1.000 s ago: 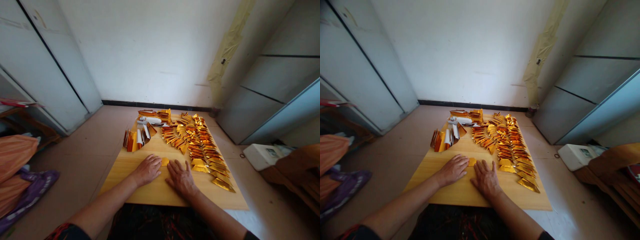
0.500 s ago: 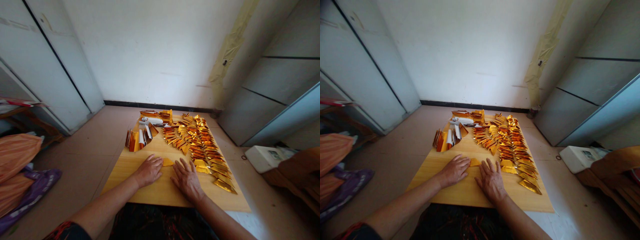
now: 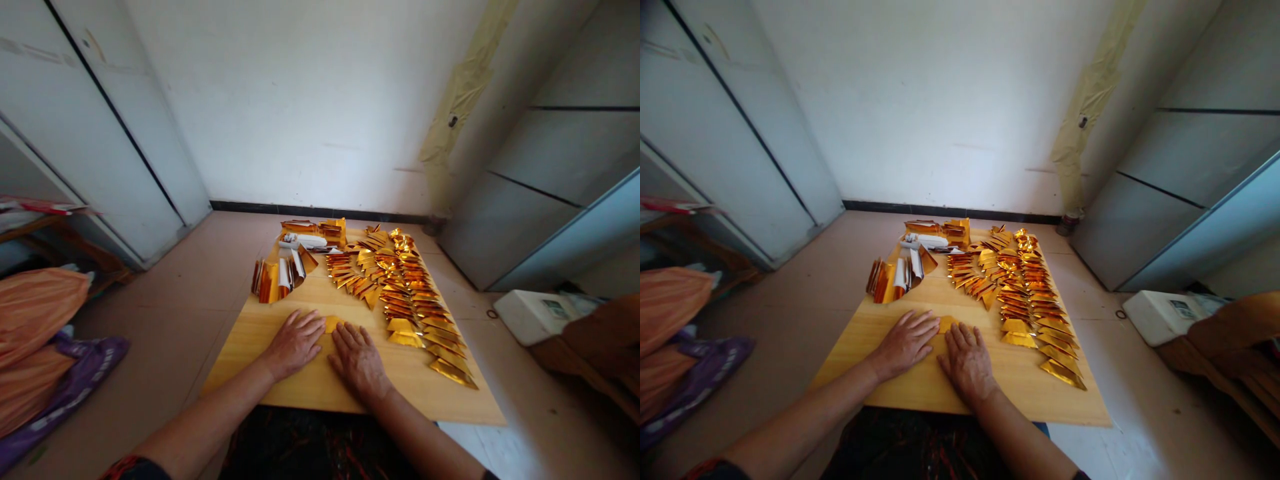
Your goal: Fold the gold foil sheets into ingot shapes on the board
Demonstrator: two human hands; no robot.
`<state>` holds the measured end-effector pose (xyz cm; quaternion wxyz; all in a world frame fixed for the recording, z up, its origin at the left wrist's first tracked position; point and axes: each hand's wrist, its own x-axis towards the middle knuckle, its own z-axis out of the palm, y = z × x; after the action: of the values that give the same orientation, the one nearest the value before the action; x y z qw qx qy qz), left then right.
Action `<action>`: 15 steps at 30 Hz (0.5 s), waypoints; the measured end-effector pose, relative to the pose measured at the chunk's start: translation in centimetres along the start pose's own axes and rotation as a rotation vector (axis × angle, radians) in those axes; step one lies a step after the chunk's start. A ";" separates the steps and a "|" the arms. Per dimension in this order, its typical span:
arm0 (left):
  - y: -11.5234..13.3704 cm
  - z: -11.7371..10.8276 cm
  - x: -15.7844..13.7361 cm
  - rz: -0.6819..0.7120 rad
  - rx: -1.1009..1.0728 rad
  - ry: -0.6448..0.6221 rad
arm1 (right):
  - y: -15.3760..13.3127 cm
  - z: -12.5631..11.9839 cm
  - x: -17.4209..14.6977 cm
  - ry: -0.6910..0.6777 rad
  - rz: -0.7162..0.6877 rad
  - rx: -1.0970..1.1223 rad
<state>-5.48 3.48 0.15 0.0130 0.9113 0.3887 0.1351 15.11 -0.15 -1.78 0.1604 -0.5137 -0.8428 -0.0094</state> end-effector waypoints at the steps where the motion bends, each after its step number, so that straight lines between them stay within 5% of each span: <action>1: 0.0 -0.1 -0.1 -0.009 -0.002 0.000 | 0.2 -0.1 -0.2 0.005 0.015 -0.003; 12: 0.6 1.0 1.5 -0.279 -0.181 0.215 | 0.0 -2.0 1.2 0.035 -0.027 0.089; 15: 1.4 1.1 2.2 -0.261 -0.213 0.242 | 0.0 -2.0 1.5 0.029 -0.033 0.080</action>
<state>-2.74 4.13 -0.19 0.0800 0.8237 0.4858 0.2814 15.02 0.76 0.55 0.1930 -0.4926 -0.8484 0.0139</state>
